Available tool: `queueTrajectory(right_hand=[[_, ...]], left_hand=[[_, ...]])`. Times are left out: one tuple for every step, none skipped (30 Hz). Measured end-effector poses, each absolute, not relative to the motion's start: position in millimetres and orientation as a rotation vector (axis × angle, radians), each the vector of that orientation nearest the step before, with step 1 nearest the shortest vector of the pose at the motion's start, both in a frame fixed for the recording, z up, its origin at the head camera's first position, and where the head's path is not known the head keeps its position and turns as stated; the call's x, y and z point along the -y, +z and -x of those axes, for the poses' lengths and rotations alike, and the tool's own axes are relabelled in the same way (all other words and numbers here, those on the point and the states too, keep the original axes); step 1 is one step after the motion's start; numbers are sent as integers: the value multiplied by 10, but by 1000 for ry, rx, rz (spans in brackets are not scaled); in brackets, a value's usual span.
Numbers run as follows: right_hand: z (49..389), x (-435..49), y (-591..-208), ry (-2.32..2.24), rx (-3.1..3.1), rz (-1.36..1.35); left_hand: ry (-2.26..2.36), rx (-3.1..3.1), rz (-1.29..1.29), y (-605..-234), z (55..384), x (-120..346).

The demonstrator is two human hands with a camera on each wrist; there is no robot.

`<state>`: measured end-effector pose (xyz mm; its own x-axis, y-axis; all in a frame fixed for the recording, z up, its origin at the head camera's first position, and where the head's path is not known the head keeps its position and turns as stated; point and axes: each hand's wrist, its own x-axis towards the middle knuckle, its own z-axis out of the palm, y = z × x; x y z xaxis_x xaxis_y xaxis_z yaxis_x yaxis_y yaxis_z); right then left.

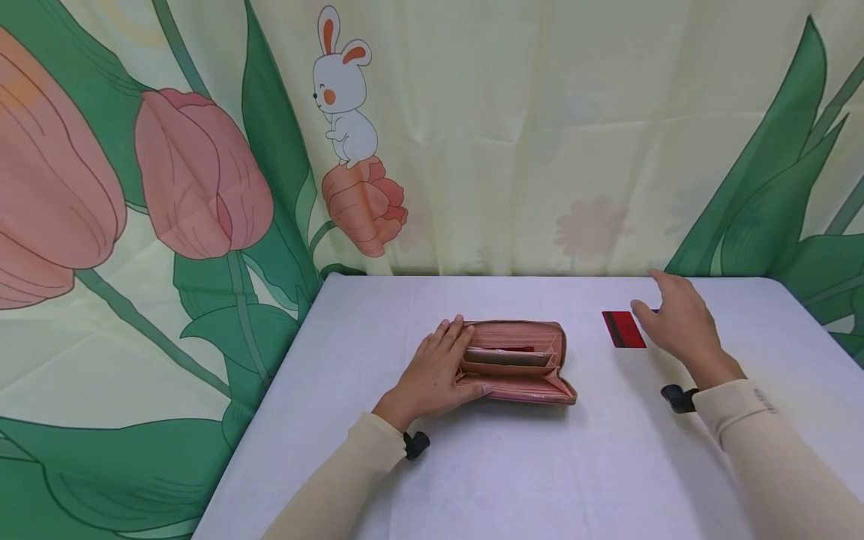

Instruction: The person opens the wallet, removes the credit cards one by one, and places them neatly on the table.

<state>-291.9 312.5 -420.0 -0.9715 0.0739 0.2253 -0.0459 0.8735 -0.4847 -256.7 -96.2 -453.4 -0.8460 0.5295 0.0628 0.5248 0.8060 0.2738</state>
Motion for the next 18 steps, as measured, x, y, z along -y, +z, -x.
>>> queueTrajectory(right_hand=[[2915, -3077, -4186, 726, 2799, -7], [2912, -3028, -4172, 719, 2788, -35], [2907, -2974, -4159, 711, 2775, -64], [2901, -2918, -4144, 700, 2764, -88], [2895, -2859, -4127, 686, 2749, -112], [2888, -2801, -4112, 670, 2734, -136], [2878, -2744, -4094, 658, 2717, -161], [2867, -2688, -4075, 651, 2702, -186], [2855, -2632, -4058, 648, 2687, -212], [2844, -2579, -4043, 643, 2667, -241], [2833, -2529, -4030, 643, 2645, -277], [2822, -2480, -4019, 646, 2624, -313], [2813, -2431, -4009, 647, 2603, -349], [2804, -2383, -4003, 647, 2582, -383], [2795, -2336, -4001, 642, 2560, -416], [2788, -2289, -3999, 632, 2539, -449], [2783, -2243, -3999, 626, 2523, -479], [2779, -2199, -4002, 616, 2508, -509]], left_hand=[[445, -2970, -867, -4534, 2566, 964], [447, -2972, -869, -4536, 2566, 965], [447, -2973, -870, -4538, 2565, 966], [449, -2974, -871, -4540, 2564, 966], [450, -2976, -873, -4541, 2563, 967], [452, -2978, -875, -4541, 2563, 966], [454, -2980, -877, -4541, 2562, 967], [453, -2982, -879, -4543, 2563, 966], [452, -2983, -879, -4545, 2563, 965], [456, -2985, -880, -4548, 2565, 964], [457, -2986, -881, -4550, 2566, 964], [456, -2986, -882, -4553, 2568, 964], [456, -2985, -883, -4558, 2569, 965], [453, -2987, -884, -4563, 2573, 965], [455, -2987, -883, -4569, 2575, 965], [455, -2986, -883, -4571, 2578, 966], [454, -2987, -883, -4575, 2579, 967], [453, -2988, -882, -4579, 2582, 968]])
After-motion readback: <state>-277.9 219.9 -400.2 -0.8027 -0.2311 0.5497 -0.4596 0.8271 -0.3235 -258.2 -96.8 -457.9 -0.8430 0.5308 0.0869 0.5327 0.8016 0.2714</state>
